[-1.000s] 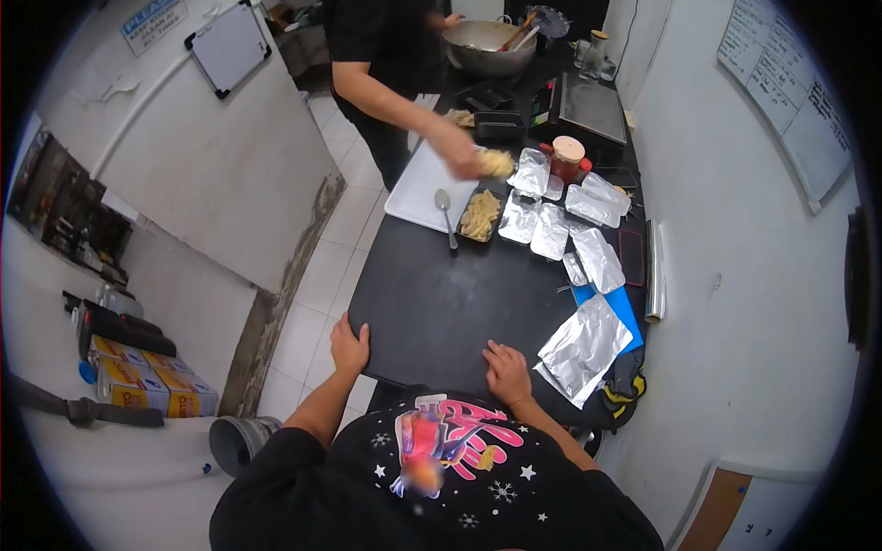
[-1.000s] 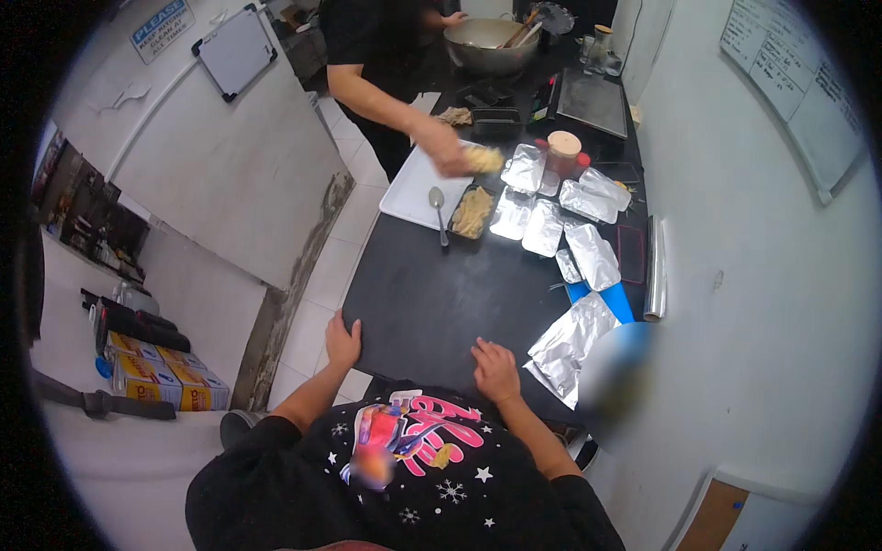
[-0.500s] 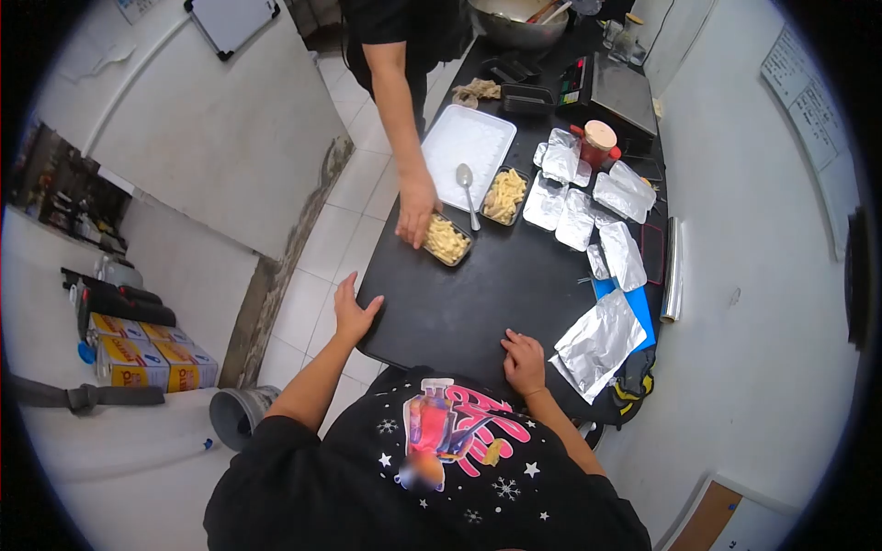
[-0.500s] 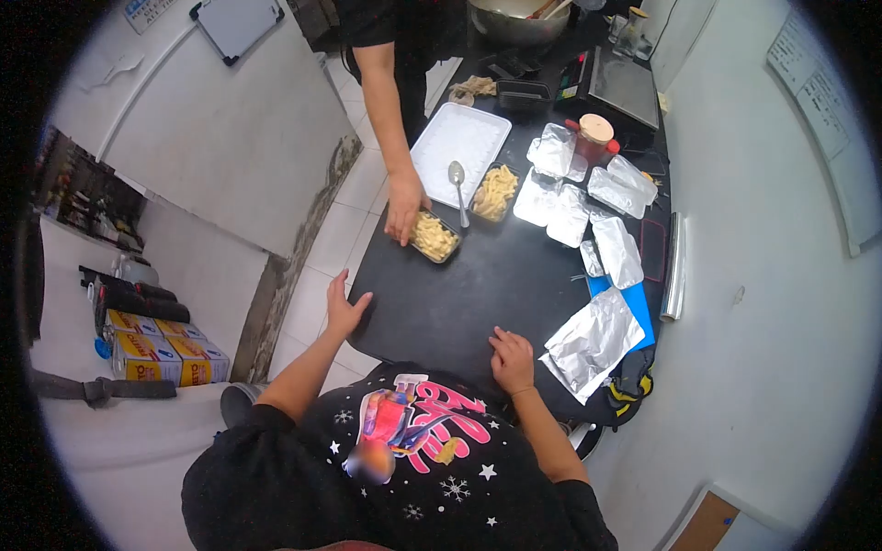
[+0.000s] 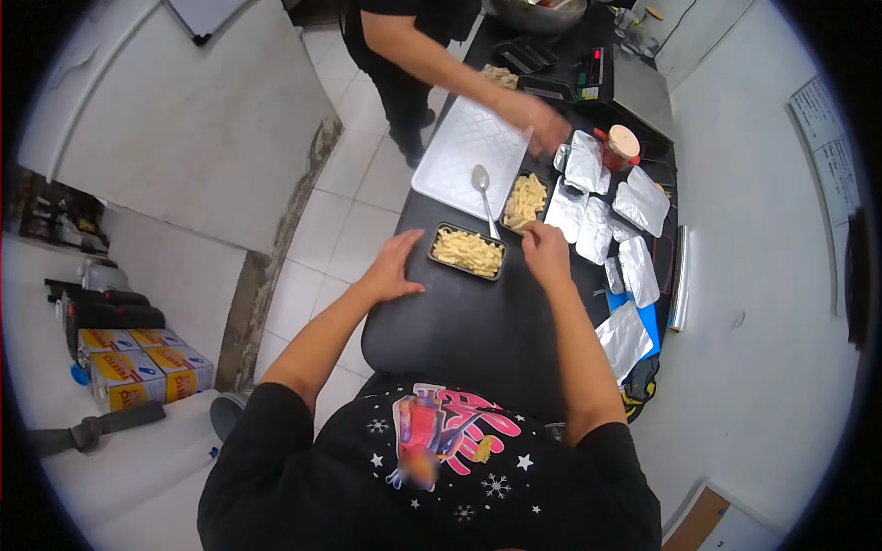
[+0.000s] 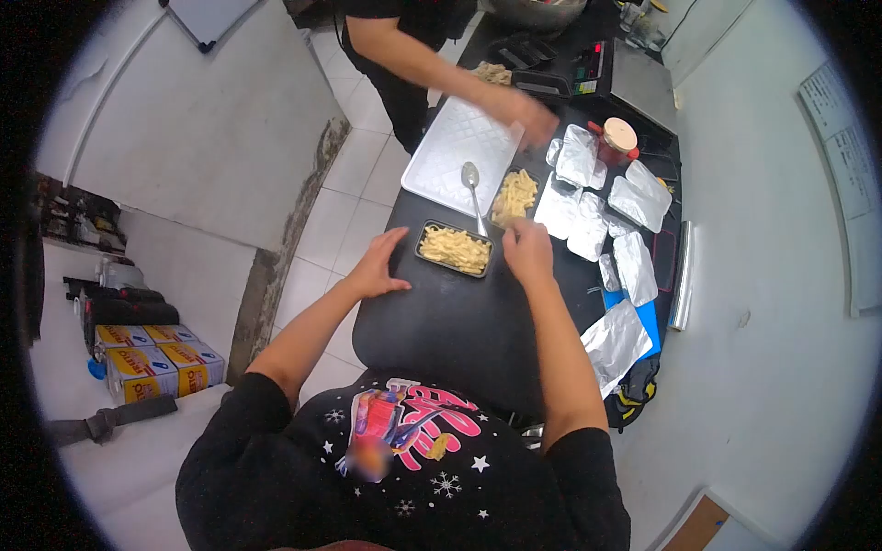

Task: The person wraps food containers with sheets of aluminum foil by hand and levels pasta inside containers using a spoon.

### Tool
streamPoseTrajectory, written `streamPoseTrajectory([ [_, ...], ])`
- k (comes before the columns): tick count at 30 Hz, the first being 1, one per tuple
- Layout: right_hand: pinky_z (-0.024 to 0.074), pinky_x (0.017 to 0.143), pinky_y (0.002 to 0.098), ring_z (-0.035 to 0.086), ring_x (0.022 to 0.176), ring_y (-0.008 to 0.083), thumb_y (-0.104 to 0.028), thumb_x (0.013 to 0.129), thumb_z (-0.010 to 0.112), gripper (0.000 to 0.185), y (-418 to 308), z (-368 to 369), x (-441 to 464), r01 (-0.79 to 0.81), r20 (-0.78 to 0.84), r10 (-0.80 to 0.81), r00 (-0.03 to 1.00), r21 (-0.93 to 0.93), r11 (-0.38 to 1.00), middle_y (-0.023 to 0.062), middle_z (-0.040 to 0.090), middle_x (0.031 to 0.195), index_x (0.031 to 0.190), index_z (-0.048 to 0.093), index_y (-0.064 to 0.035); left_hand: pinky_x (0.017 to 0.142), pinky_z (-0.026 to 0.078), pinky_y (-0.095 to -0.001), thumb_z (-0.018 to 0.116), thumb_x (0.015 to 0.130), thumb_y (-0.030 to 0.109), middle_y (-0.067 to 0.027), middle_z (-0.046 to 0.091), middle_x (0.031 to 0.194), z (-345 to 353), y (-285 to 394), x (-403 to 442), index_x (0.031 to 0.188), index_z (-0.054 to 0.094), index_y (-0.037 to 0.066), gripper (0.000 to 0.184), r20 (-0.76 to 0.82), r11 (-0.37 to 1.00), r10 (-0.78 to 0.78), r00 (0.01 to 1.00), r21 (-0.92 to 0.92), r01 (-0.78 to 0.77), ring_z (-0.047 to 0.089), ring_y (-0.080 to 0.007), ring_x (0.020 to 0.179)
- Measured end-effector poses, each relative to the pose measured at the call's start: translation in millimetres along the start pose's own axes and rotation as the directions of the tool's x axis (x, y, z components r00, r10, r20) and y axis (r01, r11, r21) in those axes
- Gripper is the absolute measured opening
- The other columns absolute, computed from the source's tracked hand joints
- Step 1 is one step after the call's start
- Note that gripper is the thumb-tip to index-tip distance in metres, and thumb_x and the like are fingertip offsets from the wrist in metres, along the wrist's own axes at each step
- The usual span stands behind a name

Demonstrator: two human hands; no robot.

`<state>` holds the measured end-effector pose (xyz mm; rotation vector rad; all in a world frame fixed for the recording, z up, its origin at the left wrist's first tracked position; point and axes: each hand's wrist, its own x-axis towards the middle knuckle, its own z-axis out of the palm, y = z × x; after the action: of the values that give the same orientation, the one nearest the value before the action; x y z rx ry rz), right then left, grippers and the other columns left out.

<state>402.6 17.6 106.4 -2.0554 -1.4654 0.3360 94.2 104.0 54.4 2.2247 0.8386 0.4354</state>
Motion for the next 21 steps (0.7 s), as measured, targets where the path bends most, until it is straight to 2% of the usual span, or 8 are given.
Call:
streamPoseTrajectory([
  [2, 0.0470, 0.077, 0.0441, 0.059, 0.088, 0.0330, -0.016, 0.081, 0.059, 0.014, -6.1, 5.3, 16.8, 0.057, 0.003, -0.057, 0.998, -0.066, 0.996, 0.0137, 0.064, 0.087, 0.086, 0.068, -0.0062, 0.110, 0.032, -0.0443, 0.089, 0.052, 0.019, -0.0169, 0.036, 0.145, -1.7, 0.8, 27.7, 0.145, 0.029, 0.012, 0.111, 0.069, 0.998, 0.067, 0.995, -0.007, -0.066, 0.033, -0.0376, 0.133],
  [5, 0.0467, 0.076, 0.0451, 0.059, 0.089, 0.0324, -0.021, 0.082, 0.058, 0.017, -9.0, 23.1, 38.5, 0.084, 0.107, -0.057, 0.993, -0.264, 0.961, 0.0129, 0.063, 0.084, 0.087, 0.071, -0.0106, 0.110, 0.031, -0.0443, 0.091, 0.050, 0.020, -0.0168, 0.035, 0.145, 0.6, 2.2, 60.0, 0.146, 0.027, 0.014, 0.115, 0.170, 0.994, 0.102, 0.980, 0.018, -0.107, 0.033, -0.0372, 0.133],
  [9, 0.0432, 0.080, 0.0446, 0.059, 0.095, 0.0278, -0.026, 0.084, 0.054, 0.024, -19.9, 47.0, 66.9, 0.131, 0.273, 0.037, 0.961, -0.570, 0.811, 0.0090, 0.064, 0.093, 0.093, 0.072, -0.0135, 0.107, 0.034, -0.0441, 0.091, 0.049, 0.021, -0.0160, 0.040, 0.139, 4.6, 3.0, 80.1, 0.147, 0.026, 0.015, 0.117, 0.287, 0.986, 0.141, 0.947, 0.047, -0.161, 0.037, -0.0362, 0.130],
  [11, 0.0407, 0.083, 0.0433, 0.057, 0.100, 0.0255, -0.026, 0.085, 0.051, 0.026, -24.1, 62.7, 78.3, 0.160, 0.306, 0.077, 0.949, -0.675, 0.720, 0.0071, 0.064, 0.099, 0.097, 0.072, -0.0139, 0.106, 0.035, -0.0447, 0.089, 0.050, 0.018, -0.0157, 0.045, 0.134, 4.3, 7.5, 80.7, 0.145, 0.028, 0.014, 0.113, 0.259, 0.985, 0.141, 0.956, 0.064, -0.163, 0.041, -0.0361, 0.124],
  [12, 0.0376, 0.088, 0.0414, 0.054, 0.106, 0.0235, -0.025, 0.088, 0.050, 0.027, -26.0, 68.8, 81.4, 0.167, 0.330, 0.093, 0.939, -0.676, 0.718, 0.0056, 0.063, 0.105, 0.100, 0.071, -0.0125, 0.105, 0.035, -0.0446, 0.089, 0.051, 0.019, -0.0153, 0.045, 0.133, 3.7, 9.2, 79.3, 0.145, 0.029, 0.014, 0.112, 0.254, 0.985, 0.136, 0.958, 0.069, -0.158, 0.041, -0.0356, 0.123],
  [15, 0.0370, 0.088, 0.0406, 0.053, 0.109, 0.0226, -0.023, 0.090, 0.049, 0.027, -31.8, 87.3, 89.1, 0.142, 0.321, 0.149, 0.935, -0.725, 0.674, 0.0056, 0.063, 0.106, 0.101, 0.071, -0.0137, 0.103, 0.036, -0.0445, 0.087, 0.053, 0.018, -0.0147, 0.047, 0.129, 2.8, 12.8, 68.5, 0.144, 0.030, 0.014, 0.108, 0.232, 0.988, 0.118, 0.966, 0.066, -0.137, 0.043, -0.0346, 0.121],
  [19, 0.0381, 0.085, 0.0393, 0.058, 0.104, 0.0232, -0.022, 0.090, 0.048, 0.026, -33.8, 106.2, 94.0, 0.109, 0.294, 0.189, 0.937, -0.759, 0.642, 0.0046, 0.067, 0.103, 0.098, 0.072, -0.0155, 0.103, 0.037, -0.0447, 0.088, 0.052, 0.017, -0.0144, 0.047, 0.131, 3.8, 8.9, 44.0, 0.144, 0.029, 0.015, 0.109, 0.239, 0.993, 0.102, 0.966, 0.032, -0.113, 0.044, -0.0345, 0.120],
  [21, 0.0395, 0.084, 0.0420, 0.060, 0.100, 0.0250, -0.021, 0.088, 0.049, 0.026, -27.1, 116.8, 97.8, 0.048, 0.238, 0.184, 0.954, -0.725, 0.687, 0.0055, 0.068, 0.100, 0.096, 0.072, -0.0138, 0.102, 0.038, -0.0436, 0.088, 0.052, 0.015, -0.0148, 0.046, 0.133, 5.0, 9.1, 30.3, 0.145, 0.029, 0.014, 0.110, 0.262, 0.996, 0.089, 0.961, -0.007, -0.090, 0.045, -0.0349, 0.120],
])
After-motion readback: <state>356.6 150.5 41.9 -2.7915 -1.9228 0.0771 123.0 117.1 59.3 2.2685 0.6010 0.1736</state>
